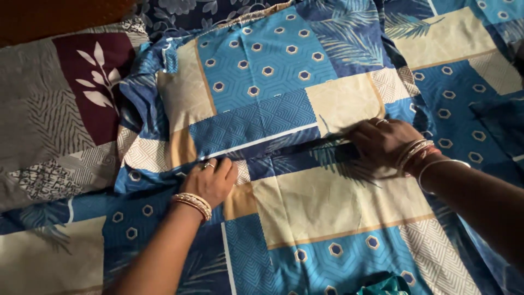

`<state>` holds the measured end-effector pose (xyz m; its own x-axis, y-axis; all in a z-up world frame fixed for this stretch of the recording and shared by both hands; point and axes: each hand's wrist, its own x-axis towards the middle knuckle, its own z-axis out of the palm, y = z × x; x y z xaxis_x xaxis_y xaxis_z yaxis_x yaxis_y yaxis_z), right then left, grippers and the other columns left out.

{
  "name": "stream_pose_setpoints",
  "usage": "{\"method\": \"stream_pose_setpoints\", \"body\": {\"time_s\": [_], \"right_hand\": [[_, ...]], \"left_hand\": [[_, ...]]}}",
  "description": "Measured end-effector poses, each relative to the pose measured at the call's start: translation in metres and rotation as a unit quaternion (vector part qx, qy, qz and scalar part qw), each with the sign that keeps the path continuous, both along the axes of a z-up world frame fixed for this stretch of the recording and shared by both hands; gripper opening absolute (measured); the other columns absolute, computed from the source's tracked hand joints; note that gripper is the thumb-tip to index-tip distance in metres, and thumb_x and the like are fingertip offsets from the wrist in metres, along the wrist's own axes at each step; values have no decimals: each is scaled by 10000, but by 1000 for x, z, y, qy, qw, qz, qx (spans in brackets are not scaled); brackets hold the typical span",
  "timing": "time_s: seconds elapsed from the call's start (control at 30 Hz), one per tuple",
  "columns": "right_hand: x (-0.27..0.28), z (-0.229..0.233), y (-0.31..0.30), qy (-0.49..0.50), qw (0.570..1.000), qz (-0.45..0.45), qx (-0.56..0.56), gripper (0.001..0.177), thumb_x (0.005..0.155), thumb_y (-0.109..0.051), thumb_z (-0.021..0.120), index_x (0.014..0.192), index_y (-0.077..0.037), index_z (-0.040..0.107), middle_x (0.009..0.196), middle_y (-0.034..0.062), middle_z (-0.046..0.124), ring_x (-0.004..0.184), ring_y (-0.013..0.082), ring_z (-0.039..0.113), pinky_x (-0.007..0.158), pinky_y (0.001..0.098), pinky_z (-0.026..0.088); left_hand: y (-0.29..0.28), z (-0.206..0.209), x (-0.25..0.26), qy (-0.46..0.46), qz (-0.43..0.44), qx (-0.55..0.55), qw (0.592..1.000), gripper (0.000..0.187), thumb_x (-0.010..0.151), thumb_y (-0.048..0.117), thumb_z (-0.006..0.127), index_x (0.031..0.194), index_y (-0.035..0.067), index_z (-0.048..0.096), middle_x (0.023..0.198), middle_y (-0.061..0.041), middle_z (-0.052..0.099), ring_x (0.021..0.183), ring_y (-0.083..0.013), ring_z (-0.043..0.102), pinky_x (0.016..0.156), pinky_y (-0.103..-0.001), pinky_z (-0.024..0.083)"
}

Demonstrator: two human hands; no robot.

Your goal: The person arranges and smooths a patchwork quilt and two pillows on a bed. They repeatedly lift, flip, and pat the pillows and quilt, aligning them against the headboard and smoothing the surface throughout the clip.

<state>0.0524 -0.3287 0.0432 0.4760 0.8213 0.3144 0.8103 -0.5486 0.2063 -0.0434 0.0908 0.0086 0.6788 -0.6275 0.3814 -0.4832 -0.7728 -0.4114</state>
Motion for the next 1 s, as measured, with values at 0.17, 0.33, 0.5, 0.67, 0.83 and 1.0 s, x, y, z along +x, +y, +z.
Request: {"method": "stream_pose_setpoints", "body": {"time_s": [0.17,0.33,0.5,0.67,0.83,1.0], "right_hand": [[4,-6,-11,41,999,-1,13,442,733,-402,749,1053,-99,716,981,76,698,815,280,712,665,397,589],[10,-20,-17,34,999,-17,-8,275,820,-309,721,1013,-115,697,1052,61,705,914,265,727,729,385,596],[7,-20,-9,81,992,-76,65,248,797,-278,721,1030,-195,737,1056,16,733,988,262,724,789,395,590],[3,-24,-6,88,986,-113,82,213,815,-245,703,1021,-197,735,1124,18,744,1023,271,716,793,391,586],[-8,-5,0,97,986,-86,108,409,706,-362,772,1063,-165,738,1079,70,731,957,319,698,764,428,573],[-19,-2,2,90,984,-113,102,388,769,-333,755,1126,-182,731,1019,42,715,994,296,703,826,420,578]], "left_hand": [[-6,-15,7,-23,45,6,999,91,864,191,598,912,138,654,885,-42,640,732,-227,679,592,-394,549],[-17,-27,24,28,88,33,995,69,876,183,590,842,148,639,811,-65,674,708,-248,702,602,-421,563],[-29,-31,30,76,147,33,986,161,891,218,555,905,105,669,858,-135,706,682,-261,720,590,-416,569],[-38,-21,24,96,141,40,985,161,926,206,551,967,109,673,884,-114,709,738,-274,723,617,-446,571],[-72,-4,18,40,-30,13,999,233,935,203,577,1118,114,690,911,-60,661,810,-246,683,620,-425,549],[-123,-25,35,-28,-10,-79,996,287,866,218,581,1103,92,683,1018,-57,646,900,-239,661,654,-418,540]]}}
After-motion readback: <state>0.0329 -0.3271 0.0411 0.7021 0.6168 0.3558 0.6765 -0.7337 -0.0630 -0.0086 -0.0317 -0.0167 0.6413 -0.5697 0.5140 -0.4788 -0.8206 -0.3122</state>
